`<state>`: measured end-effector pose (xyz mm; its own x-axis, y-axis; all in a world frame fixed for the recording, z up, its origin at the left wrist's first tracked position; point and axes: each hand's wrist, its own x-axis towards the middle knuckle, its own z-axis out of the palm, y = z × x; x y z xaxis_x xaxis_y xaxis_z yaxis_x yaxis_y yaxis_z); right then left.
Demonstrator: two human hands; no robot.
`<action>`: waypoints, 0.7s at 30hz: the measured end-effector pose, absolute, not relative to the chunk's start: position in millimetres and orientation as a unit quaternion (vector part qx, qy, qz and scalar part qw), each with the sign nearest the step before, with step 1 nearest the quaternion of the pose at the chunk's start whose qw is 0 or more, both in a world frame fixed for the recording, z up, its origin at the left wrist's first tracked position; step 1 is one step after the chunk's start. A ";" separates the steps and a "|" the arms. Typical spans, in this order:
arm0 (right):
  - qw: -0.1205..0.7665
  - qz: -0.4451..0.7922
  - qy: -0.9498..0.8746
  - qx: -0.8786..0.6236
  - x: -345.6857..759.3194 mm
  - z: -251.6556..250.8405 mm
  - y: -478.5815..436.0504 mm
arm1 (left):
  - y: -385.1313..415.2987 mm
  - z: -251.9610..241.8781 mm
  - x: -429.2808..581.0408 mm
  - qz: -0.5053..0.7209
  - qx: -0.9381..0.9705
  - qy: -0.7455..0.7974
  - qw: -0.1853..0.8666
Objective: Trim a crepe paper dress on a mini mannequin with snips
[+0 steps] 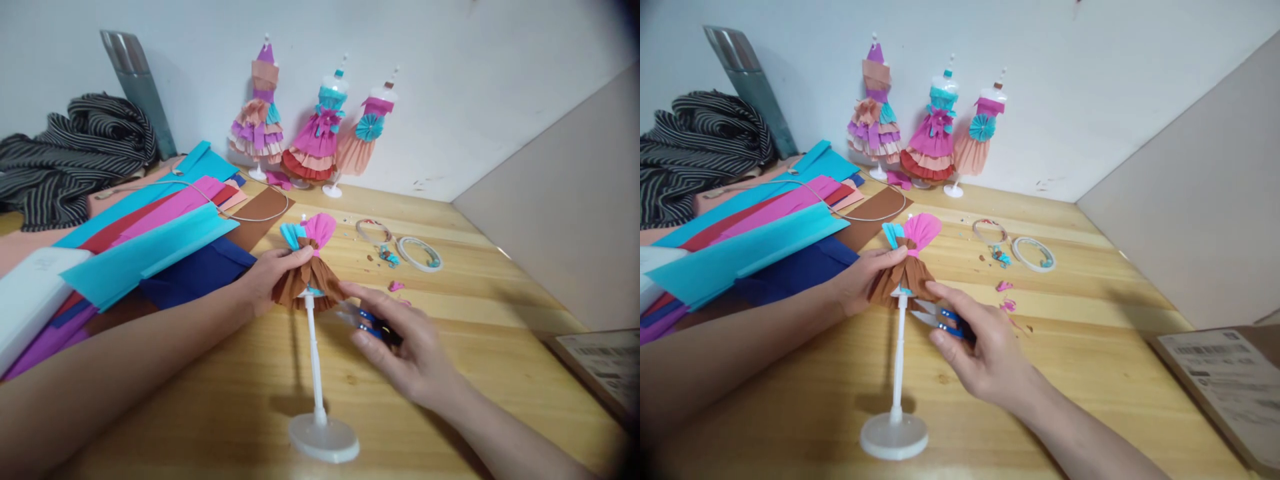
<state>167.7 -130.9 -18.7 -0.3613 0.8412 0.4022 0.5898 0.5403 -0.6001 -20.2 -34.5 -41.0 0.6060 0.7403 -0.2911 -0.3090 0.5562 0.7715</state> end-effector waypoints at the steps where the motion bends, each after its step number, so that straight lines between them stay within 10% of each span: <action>1: 0.343 0.153 -0.821 -0.431 166.5 -20.4 -131.1 | -34.6 -40.8 -20.4 0.316 0.349 0.307 0.827; 10: 0.281 -0.168 -0.902 -0.283 156.8 -30.4 -121.8 | -35.3 -42.0 -18.4 0.342 0.324 0.338 0.815; 21: 0.287 -0.238 -0.854 -0.364 148.4 -33.7 -112.3 | -40.5 -36.5 -14.5 0.356 0.324 0.347 0.805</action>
